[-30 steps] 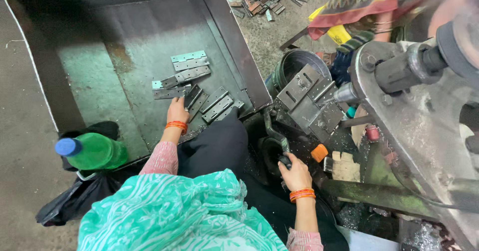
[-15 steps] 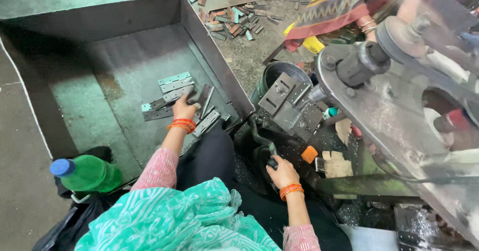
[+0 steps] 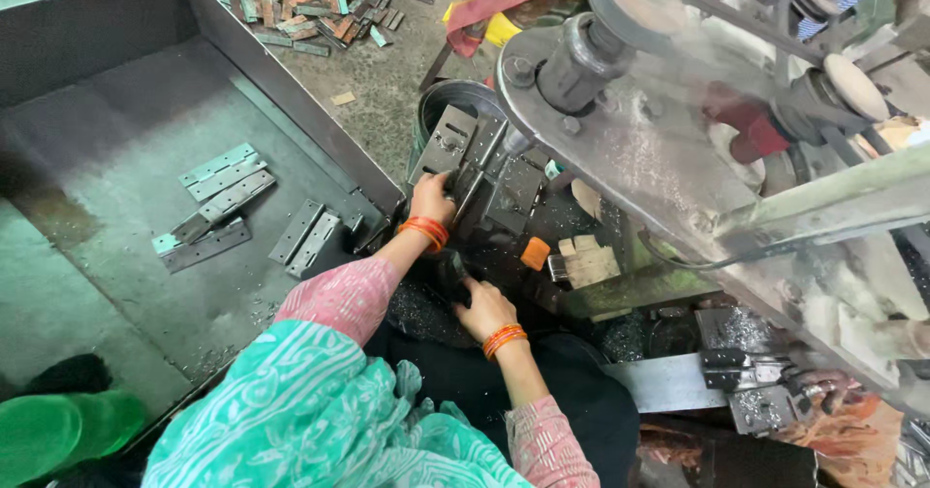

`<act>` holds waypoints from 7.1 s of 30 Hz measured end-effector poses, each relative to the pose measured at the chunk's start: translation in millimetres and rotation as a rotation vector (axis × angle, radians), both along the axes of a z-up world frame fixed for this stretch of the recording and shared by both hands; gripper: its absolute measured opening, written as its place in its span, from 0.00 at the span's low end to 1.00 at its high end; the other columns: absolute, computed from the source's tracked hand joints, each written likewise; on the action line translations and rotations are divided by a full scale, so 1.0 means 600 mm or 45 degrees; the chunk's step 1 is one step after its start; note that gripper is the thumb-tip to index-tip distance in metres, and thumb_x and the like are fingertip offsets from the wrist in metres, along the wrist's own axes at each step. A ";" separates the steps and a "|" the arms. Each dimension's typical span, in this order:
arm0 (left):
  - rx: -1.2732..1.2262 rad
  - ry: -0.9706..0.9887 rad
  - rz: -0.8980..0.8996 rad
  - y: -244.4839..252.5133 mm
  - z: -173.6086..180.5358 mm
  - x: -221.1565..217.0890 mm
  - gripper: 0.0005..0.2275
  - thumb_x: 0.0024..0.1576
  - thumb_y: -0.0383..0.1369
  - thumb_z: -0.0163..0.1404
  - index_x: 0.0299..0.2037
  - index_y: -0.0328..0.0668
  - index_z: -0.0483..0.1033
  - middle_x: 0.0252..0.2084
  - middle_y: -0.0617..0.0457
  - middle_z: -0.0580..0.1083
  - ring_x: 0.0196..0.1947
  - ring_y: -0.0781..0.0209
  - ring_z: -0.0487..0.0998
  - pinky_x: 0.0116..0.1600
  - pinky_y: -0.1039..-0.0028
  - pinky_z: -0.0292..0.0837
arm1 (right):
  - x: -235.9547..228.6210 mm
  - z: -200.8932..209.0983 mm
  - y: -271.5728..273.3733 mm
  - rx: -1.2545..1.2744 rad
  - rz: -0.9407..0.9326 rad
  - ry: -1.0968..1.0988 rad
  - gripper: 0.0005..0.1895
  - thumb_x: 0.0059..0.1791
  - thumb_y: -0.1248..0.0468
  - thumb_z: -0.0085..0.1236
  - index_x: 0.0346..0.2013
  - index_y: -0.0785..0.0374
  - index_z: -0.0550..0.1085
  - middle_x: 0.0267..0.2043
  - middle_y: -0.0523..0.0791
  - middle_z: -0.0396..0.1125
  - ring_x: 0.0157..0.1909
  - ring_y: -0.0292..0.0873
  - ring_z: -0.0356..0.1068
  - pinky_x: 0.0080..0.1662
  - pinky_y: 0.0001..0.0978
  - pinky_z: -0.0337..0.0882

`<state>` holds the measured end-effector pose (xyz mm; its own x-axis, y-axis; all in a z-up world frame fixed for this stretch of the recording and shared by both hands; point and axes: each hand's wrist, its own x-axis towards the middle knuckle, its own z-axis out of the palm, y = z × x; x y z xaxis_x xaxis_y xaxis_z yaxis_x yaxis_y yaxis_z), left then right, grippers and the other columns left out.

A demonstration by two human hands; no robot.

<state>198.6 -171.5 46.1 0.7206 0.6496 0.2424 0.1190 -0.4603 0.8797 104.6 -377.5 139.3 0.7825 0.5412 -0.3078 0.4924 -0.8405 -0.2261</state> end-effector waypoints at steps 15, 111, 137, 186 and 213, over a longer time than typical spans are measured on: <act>1.387 0.720 -0.620 -0.030 0.084 -0.103 0.12 0.59 0.40 0.49 0.48 0.51 0.82 0.59 0.52 0.72 0.69 0.42 0.59 0.68 0.33 0.50 | -0.002 0.012 0.006 -0.028 -0.006 0.059 0.31 0.44 0.53 0.61 0.62 0.49 0.70 0.52 0.53 0.69 0.53 0.60 0.72 0.51 0.52 0.73; 1.435 0.598 -0.584 -0.027 0.099 -0.126 0.11 0.58 0.38 0.47 0.41 0.51 0.84 0.49 0.55 0.76 0.65 0.46 0.62 0.71 0.31 0.41 | -0.006 0.001 -0.007 0.013 -0.002 0.011 0.31 0.45 0.52 0.59 0.63 0.52 0.68 0.52 0.56 0.70 0.53 0.62 0.72 0.53 0.53 0.73; 0.160 -0.252 -0.295 0.028 0.045 -0.016 0.16 0.47 0.28 0.58 0.47 0.39 0.80 0.47 0.50 0.78 0.51 0.47 0.75 0.52 0.62 0.71 | 0.180 -0.060 -0.047 1.185 -0.619 -0.131 0.17 0.47 0.67 0.66 0.51 0.64 0.77 0.40 0.52 0.76 0.37 0.41 0.76 0.39 0.33 0.74; 1.098 0.394 -0.308 -0.013 0.043 0.007 0.13 0.56 0.35 0.46 0.46 0.45 0.82 0.63 0.51 0.71 0.71 0.41 0.58 0.68 0.30 0.48 | -0.038 -0.094 -0.035 0.179 -0.105 -0.022 0.32 0.43 0.57 0.62 0.63 0.47 0.68 0.53 0.51 0.69 0.52 0.58 0.72 0.50 0.50 0.74; 1.057 0.692 -0.324 -0.017 0.063 0.071 0.19 0.62 0.39 0.39 0.59 0.47 0.76 0.74 0.54 0.59 0.77 0.39 0.44 0.69 0.26 0.32 | -0.011 -0.119 -0.045 0.148 -0.017 -0.085 0.30 0.43 0.57 0.64 0.60 0.51 0.69 0.59 0.53 0.66 0.52 0.60 0.72 0.49 0.50 0.74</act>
